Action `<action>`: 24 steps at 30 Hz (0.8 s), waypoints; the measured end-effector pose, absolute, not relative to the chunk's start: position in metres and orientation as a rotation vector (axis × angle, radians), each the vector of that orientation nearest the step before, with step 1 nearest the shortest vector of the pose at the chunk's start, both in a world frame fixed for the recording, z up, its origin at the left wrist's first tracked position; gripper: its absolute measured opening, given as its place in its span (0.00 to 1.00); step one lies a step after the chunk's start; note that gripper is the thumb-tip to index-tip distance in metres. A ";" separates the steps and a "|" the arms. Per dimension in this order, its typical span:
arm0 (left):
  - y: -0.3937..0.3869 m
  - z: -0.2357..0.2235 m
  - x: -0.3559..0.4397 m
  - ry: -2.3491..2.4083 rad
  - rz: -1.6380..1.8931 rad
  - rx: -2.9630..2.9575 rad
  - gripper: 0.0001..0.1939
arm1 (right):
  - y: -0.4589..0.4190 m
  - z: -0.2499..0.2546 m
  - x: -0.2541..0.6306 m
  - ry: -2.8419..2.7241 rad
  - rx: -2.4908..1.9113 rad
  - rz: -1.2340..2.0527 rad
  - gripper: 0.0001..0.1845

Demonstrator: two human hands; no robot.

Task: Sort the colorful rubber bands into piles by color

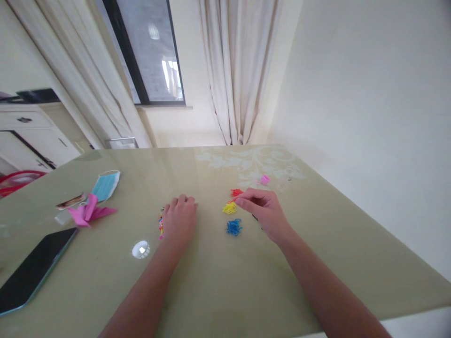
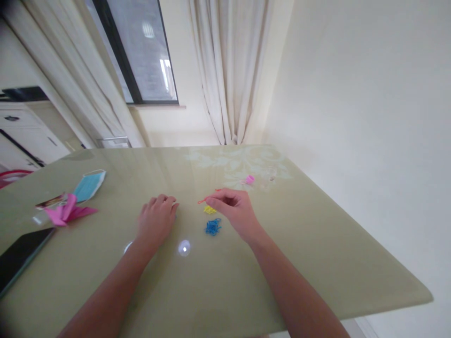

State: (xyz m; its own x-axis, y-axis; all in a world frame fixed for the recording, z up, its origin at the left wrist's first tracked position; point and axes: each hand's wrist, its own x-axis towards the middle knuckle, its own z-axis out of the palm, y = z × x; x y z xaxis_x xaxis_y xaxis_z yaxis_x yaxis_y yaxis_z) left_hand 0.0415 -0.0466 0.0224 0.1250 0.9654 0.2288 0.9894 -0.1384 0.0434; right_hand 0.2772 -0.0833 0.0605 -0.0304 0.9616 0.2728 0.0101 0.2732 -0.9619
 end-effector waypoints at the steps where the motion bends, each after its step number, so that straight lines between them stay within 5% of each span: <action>1: -0.047 0.022 0.039 -2.000 -0.210 -2.209 0.19 | -0.086 0.063 0.277 -1.348 -0.979 1.019 0.10; 11: -0.040 0.018 0.028 -2.062 0.028 -2.247 0.14 | -0.084 0.057 0.280 -1.297 -0.907 1.024 0.08; 24: -0.042 0.025 0.036 -1.973 -0.211 -2.234 0.19 | -0.063 0.043 0.289 -1.291 -1.002 0.943 0.11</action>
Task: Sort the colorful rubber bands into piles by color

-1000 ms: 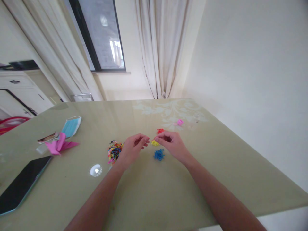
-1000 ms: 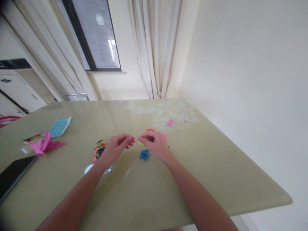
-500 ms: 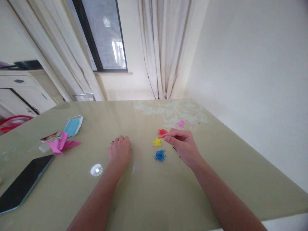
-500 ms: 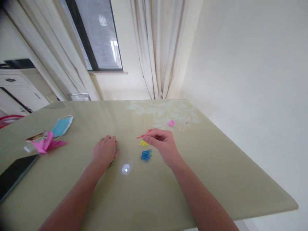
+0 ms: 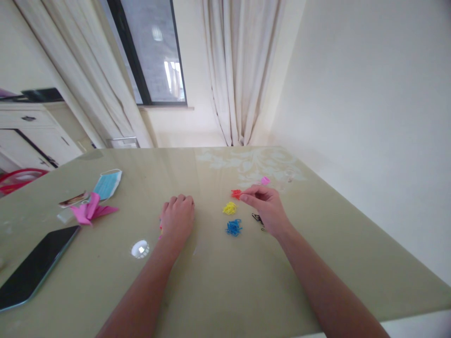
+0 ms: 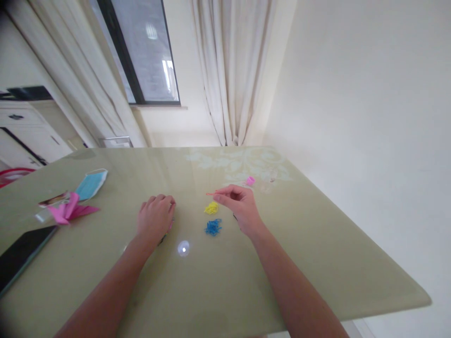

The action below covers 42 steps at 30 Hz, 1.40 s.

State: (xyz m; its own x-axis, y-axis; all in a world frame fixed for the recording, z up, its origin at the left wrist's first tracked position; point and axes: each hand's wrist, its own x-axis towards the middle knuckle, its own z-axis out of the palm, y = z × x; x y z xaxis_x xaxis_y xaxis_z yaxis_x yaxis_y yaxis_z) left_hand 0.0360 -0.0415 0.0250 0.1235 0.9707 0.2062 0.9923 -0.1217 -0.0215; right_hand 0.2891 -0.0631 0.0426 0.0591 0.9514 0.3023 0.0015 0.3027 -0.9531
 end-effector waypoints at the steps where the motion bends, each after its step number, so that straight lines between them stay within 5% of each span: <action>1: -0.041 0.026 0.037 -1.983 -0.227 -2.249 0.19 | -0.059 0.039 0.291 -1.351 -1.075 0.856 0.11; 6: -0.040 0.029 0.042 -2.102 -0.483 -2.376 0.15 | -0.039 0.017 0.297 -1.689 -1.448 0.284 0.06; 13: -0.029 0.017 0.044 -2.147 -1.356 -2.706 0.10 | -0.019 0.006 0.298 -1.741 -1.738 0.060 0.12; 22: -0.033 0.016 0.058 -2.095 -2.013 -2.976 0.15 | -0.047 0.016 0.284 -1.693 -1.310 0.501 0.13; 34: -0.041 0.026 0.062 -2.025 -1.805 -3.086 0.19 | -0.059 0.023 0.272 -1.646 -1.191 0.761 0.16; 42: -0.048 0.022 0.040 -2.114 -0.288 -2.146 0.19 | -0.076 0.057 0.286 -1.342 -0.966 1.019 0.12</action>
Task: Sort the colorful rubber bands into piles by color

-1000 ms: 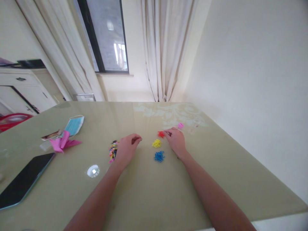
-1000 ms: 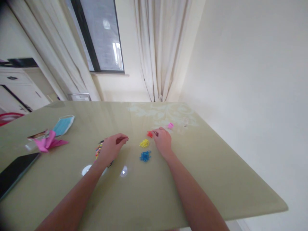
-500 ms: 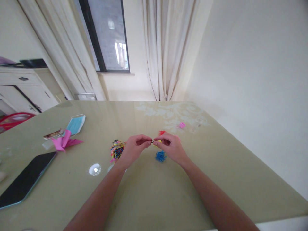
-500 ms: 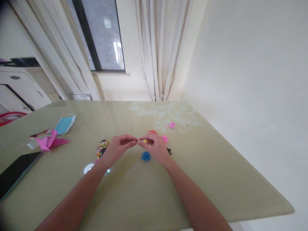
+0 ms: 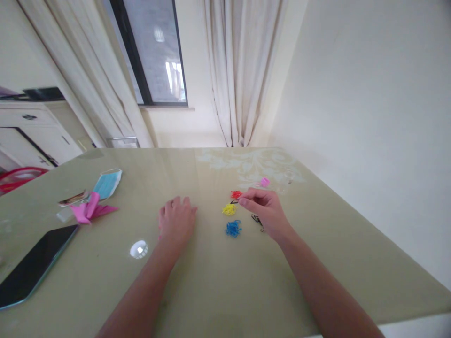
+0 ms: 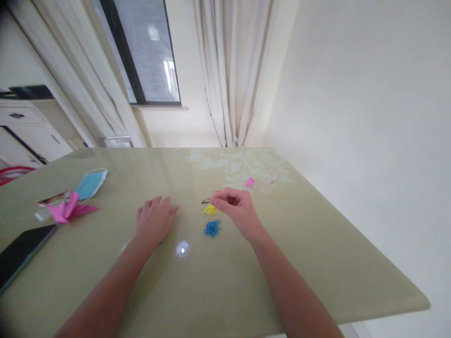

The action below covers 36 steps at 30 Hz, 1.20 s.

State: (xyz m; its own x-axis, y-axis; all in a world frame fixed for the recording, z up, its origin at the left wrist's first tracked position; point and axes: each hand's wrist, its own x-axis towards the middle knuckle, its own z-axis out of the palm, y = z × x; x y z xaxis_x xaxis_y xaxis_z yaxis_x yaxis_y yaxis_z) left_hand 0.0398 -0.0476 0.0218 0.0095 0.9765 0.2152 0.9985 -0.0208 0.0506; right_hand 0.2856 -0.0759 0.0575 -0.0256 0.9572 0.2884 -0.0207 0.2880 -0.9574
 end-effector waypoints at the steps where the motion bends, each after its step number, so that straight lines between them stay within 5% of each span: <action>1: -0.047 0.020 0.037 -2.154 -0.171 -2.096 0.19 | -0.077 0.059 0.286 -1.327 -0.936 1.022 0.11; 10: -0.035 0.014 0.027 -2.158 0.046 -2.145 0.17 | -0.081 0.064 0.294 -1.312 -0.864 1.032 0.11; 20: -0.031 0.014 0.020 -2.106 -0.127 -2.163 0.17 | -0.065 0.063 0.363 -1.925 -1.468 0.985 0.15; 30: -0.029 0.021 0.021 -2.017 -0.568 -2.166 0.12 | -0.060 0.051 0.378 -2.086 -1.703 1.012 0.07; 36: -0.025 0.023 0.029 -2.135 -1.376 -2.427 0.12 | -0.060 0.052 0.368 -2.067 -1.681 0.943 0.10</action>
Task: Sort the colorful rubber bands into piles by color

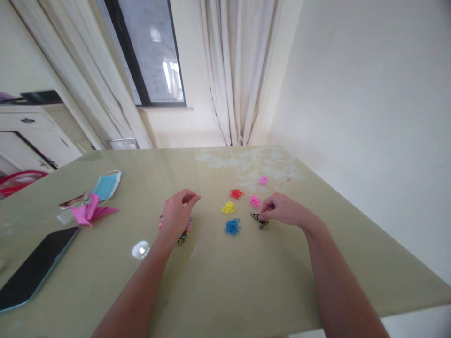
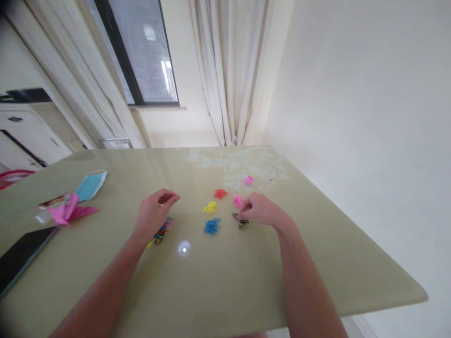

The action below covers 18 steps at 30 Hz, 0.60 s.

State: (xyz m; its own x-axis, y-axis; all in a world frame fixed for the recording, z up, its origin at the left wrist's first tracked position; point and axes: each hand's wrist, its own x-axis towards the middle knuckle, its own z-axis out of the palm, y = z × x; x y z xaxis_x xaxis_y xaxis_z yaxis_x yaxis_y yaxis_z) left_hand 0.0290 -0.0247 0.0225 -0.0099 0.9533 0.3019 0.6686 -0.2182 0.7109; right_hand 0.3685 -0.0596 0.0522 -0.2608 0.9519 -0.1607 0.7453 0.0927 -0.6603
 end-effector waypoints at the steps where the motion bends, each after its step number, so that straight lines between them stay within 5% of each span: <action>1: -0.026 0.023 0.033 1.561 1.130 1.816 0.13 | -0.060 0.052 0.361 -2.051 -1.611 0.929 0.11; 9: -0.044 0.031 0.058 1.049 1.080 1.503 0.19 | -0.067 0.044 0.286 -1.819 -1.200 0.843 0.18; 18: -0.050 0.033 0.064 0.988 0.989 1.506 0.18 | -0.068 0.037 0.279 -1.796 -1.164 0.847 0.12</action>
State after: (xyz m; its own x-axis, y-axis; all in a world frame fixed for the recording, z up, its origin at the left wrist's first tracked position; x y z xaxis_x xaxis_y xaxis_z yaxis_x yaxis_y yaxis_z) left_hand 0.0636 -0.0501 0.0325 0.3218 0.9423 0.0918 0.0903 -0.1271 0.9878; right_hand 0.2787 -0.0677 0.0365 -0.2410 0.9320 0.2706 0.3837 0.3476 -0.8555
